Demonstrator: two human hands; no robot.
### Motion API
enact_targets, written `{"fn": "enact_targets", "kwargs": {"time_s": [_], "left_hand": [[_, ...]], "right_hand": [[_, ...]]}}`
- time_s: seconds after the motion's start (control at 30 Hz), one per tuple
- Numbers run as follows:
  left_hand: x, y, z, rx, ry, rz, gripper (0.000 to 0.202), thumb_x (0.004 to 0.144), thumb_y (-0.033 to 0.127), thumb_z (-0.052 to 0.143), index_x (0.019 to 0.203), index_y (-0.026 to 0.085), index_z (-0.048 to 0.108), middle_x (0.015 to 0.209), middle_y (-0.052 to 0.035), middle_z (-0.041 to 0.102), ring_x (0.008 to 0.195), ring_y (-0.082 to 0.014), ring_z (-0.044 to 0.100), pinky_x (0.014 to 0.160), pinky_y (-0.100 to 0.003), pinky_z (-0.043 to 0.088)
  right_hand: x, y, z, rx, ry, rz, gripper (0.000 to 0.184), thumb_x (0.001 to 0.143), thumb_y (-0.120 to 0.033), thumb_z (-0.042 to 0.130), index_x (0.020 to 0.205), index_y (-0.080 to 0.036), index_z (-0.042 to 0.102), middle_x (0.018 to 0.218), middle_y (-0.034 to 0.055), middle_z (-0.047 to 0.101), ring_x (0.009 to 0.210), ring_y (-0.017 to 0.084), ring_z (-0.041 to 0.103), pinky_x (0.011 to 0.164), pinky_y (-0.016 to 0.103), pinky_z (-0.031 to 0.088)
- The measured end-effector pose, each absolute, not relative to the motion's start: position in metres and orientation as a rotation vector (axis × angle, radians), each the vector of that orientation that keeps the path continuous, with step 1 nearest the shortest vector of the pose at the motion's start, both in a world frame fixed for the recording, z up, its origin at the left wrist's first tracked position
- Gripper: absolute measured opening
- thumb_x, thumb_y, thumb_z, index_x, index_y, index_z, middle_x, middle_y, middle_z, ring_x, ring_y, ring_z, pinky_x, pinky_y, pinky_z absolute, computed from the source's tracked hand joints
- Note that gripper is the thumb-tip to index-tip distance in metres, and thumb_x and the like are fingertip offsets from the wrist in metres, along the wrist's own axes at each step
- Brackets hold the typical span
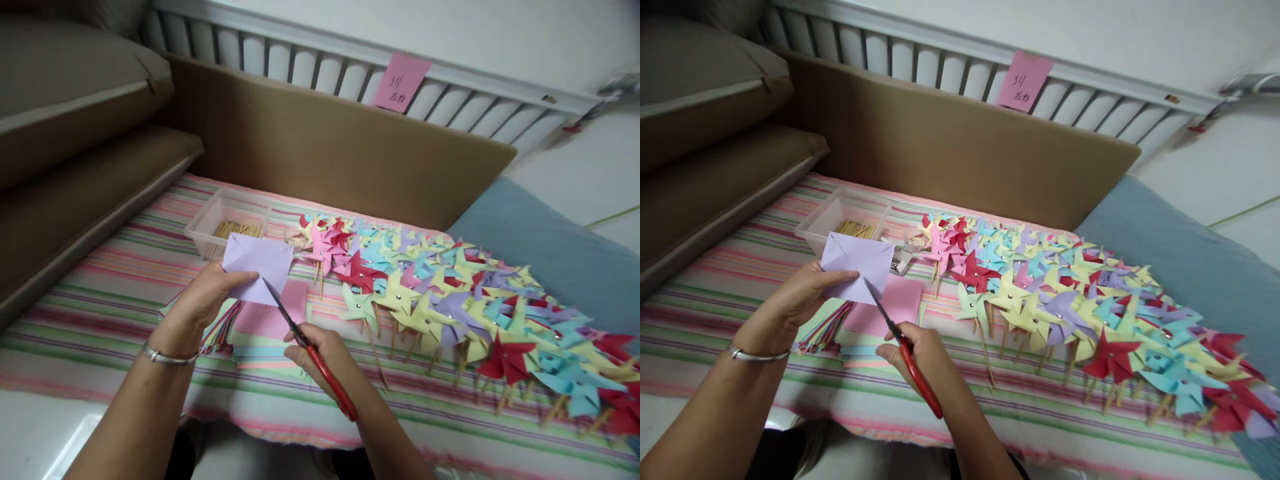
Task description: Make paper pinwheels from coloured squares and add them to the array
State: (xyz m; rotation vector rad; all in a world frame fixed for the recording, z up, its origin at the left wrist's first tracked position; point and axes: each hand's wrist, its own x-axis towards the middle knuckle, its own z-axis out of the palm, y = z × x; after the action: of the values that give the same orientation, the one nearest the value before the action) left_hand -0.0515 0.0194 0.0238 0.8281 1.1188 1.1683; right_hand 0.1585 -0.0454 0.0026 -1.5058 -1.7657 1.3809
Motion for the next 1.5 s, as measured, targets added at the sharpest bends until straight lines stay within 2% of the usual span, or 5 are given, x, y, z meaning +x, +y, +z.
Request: {"fn": "enact_targets", "kwargs": {"time_s": [0.63, 1.07, 1.23, 1.33, 1.5], "left_hand": [[-0.054, 0.023, 0.020, 0.841, 1.156, 1.187, 0.036, 0.049, 0.020, 0.081, 0.084, 0.013, 0.073, 0.081, -0.0070, 0.074, 0.068, -0.0206, 0.066, 0.063, -0.028, 0.051], [-0.065, 0.023, 0.024, 0.775, 1.190, 1.215, 0.036, 0.051, 0.018, 0.080, 0.085, 0.013, 0.070, 0.081, -0.0064, 0.074, 0.067, -0.0193, 0.066, 0.063, -0.026, 0.052], [-0.036, 0.017, 0.015, 1.016, 1.107, 0.837, 0.023, 0.056, 0.022, 0.074, 0.077, 0.013, 0.072, 0.072, -0.0054, 0.072, 0.064, -0.0200, 0.065, 0.063, -0.028, 0.050], [-0.011, 0.014, 0.006, 1.145, 1.048, 0.535, 0.019, 0.056, 0.024, 0.072, 0.071, 0.012, 0.072, 0.064, -0.0045, 0.070, 0.059, -0.0198, 0.063, 0.060, -0.028, 0.047], [0.012, 0.012, -0.001, 1.191, 0.971, 0.416, 0.019, 0.060, 0.025, 0.072, 0.074, 0.013, 0.072, 0.066, -0.0041, 0.071, 0.060, -0.0190, 0.062, 0.059, -0.028, 0.047]], "right_hand": [[0.158, -0.045, 0.001, -1.496, -1.805, 1.366, 0.022, 0.075, -0.035, 0.063, 0.081, -0.015, 0.063, 0.060, -0.0041, 0.048, 0.054, 0.009, 0.041, 0.052, 0.020, 0.035], [0.203, -0.033, -0.009, -1.538, -1.975, 1.077, 0.032, 0.076, -0.015, 0.049, 0.107, -0.020, 0.054, 0.068, -0.0030, 0.057, 0.056, 0.012, 0.054, 0.055, 0.023, 0.042], [0.199, -0.028, -0.005, -1.449, -1.619, 1.039, 0.040, 0.078, -0.028, 0.058, 0.116, -0.023, 0.048, 0.105, 0.0061, 0.063, 0.091, 0.019, 0.062, 0.079, 0.032, 0.047], [0.198, -0.026, -0.002, -1.322, -1.411, 1.116, 0.039, 0.078, -0.035, 0.059, 0.113, -0.022, 0.048, 0.097, 0.0042, 0.062, 0.090, 0.019, 0.061, 0.078, 0.031, 0.047], [0.202, -0.027, -0.001, -1.319, -1.399, 1.122, 0.034, 0.071, -0.022, 0.061, 0.104, -0.021, 0.055, 0.086, -0.0004, 0.058, 0.077, 0.015, 0.056, 0.066, 0.025, 0.043]]}}
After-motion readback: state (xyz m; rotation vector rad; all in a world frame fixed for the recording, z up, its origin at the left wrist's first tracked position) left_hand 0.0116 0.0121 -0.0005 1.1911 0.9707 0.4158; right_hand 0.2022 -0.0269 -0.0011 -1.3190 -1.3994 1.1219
